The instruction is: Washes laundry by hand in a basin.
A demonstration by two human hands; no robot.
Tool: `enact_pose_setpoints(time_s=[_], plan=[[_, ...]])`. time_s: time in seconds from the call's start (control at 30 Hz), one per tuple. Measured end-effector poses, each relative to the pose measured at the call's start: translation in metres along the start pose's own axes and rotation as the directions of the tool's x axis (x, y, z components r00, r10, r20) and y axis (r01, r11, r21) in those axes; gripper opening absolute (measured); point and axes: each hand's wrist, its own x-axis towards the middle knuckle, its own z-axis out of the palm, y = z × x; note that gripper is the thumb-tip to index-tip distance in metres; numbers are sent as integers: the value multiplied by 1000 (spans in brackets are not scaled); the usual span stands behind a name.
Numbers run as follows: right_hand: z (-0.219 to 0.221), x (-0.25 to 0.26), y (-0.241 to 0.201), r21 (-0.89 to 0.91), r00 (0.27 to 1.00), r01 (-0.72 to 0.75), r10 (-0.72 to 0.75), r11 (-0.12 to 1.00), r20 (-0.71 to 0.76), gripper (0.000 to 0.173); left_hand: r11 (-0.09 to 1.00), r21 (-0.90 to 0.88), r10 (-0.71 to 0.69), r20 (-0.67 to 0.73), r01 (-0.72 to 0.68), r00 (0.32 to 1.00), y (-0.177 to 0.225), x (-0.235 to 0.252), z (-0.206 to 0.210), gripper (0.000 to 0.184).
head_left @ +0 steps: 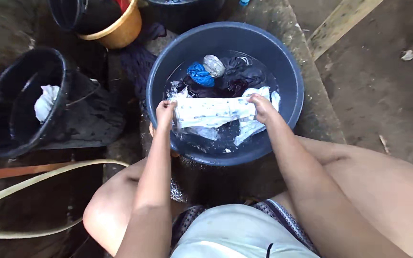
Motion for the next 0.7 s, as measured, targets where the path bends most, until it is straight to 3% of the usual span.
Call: enact_pose_setpoints(time_s=[0.07,0.1,0.13,0.2,0.3,0.43,0.5,0.6,0.63,0.7], plan=[[-7,14,8,-276,988,-3,-40,961,-151,40,988,155,-3,-20,6,1000,-23,17,11,37],[-5,19,14,-467,983,-5,-82,884,-166,48,966,257,1,22,-7,1000,-30,23,17,40],[2,21,19,-604,984,-3,-106,797,-144,53,937,346,7,99,-41,995,-36,27,24,39],[30,23,34,-741,992,85,-125,666,2,44,868,481,-16,278,-125,960,-48,30,47,33],[82,26,63,-784,952,287,-70,550,299,29,764,620,-118,402,-176,908,-85,19,88,32],[105,50,99,-849,922,324,64,417,383,32,567,772,-163,446,-287,880,-103,5,112,43],[92,65,114,-877,933,307,66,370,355,32,502,807,-239,476,-312,846,-103,14,109,42],[89,55,124,-890,999,44,1,454,50,34,459,865,-306,366,-200,879,-107,15,116,45],[94,46,128,-886,1000,-15,20,463,-7,38,440,878,-308,344,-187,887,-110,10,122,44],[105,30,129,-919,981,-33,189,393,45,43,406,882,-296,374,-239,879,-111,-4,130,43]])
